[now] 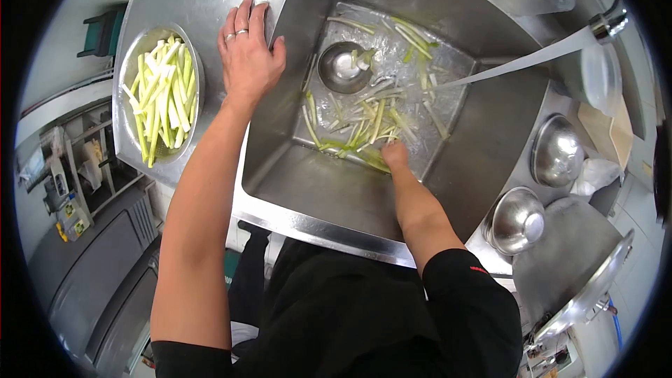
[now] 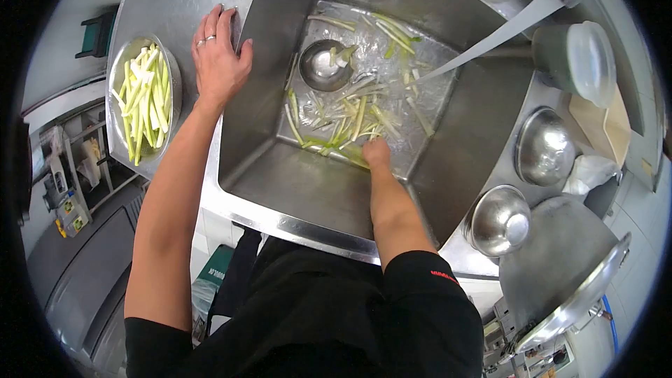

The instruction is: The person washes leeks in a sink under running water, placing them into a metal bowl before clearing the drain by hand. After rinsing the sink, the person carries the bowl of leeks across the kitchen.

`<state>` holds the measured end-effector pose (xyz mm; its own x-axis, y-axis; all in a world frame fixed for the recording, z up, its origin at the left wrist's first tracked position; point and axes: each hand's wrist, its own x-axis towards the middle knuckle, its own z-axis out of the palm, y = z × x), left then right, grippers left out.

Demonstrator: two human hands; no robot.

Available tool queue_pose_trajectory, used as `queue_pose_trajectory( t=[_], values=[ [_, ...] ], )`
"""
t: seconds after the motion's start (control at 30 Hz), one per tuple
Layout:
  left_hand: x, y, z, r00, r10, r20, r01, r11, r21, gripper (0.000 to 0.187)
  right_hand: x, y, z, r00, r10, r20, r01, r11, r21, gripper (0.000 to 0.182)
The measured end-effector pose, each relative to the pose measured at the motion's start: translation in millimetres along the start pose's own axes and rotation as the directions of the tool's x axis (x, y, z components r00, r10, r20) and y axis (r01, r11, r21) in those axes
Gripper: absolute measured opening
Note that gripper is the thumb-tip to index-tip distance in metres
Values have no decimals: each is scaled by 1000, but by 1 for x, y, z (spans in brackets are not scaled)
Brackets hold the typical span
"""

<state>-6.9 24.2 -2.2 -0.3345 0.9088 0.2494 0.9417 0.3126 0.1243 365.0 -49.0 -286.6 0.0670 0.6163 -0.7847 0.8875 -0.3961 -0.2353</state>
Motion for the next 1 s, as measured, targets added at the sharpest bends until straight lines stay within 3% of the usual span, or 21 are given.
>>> queue_pose_trajectory(
  t=[0.1, 0.2, 0.3, 0.5, 0.57, 0.63, 0.7, 0.77, 0.9, 1.0],
  values=[
    [0, 3, -2, 1000, 1, -10, -1, 1000, 6, 63, -14, -36, -16, 918, 309, -247, -276, 948, 159, 40],
    [1, 4, 0, 999, 12, -35, -11, 1000, 15, 62, -32, -61, -28, 770, 52, -636, -146, 985, -96, 37],
    [2, 2, -2, 1000, -3, -31, 3, 1000, 20, 62, -18, -70, -24, 954, -178, -243, 183, 983, -3, 37],
    [1, 3, -2, 1000, -24, -17, 24, 1000, -4, 62, 31, -74, -11, 957, -208, -203, 229, 970, 83, 22],
    [1, 2, -2, 999, -28, -22, 28, 1000, 2, 62, 62, -74, -43, 993, -91, -78, 119, 844, 523, 17],
    [1, 2, -1, 999, -32, -23, 32, 999, -4, 63, 68, -83, -91, 975, -198, -98, 215, 749, 627, 18],
    [1, 1, -2, 999, -35, -20, 35, 999, -10, 63, 62, -97, -137, 975, -178, -129, 217, 681, 699, 22],
    [1, -1, -1, 999, -44, -21, 44, 999, -13, 63, 59, -104, -161, 965, -186, -184, 261, 701, 664, 21],
    [1, -1, 0, 998, -41, -38, 40, 999, -16, 63, 47, -111, -168, 958, -169, -232, 279, 735, 618, 20],
    [1, -1, -1, 999, -41, -30, 40, 999, -30, 63, 51, -101, -163, 955, -143, -262, 287, 674, 681, 20]
  ],
)
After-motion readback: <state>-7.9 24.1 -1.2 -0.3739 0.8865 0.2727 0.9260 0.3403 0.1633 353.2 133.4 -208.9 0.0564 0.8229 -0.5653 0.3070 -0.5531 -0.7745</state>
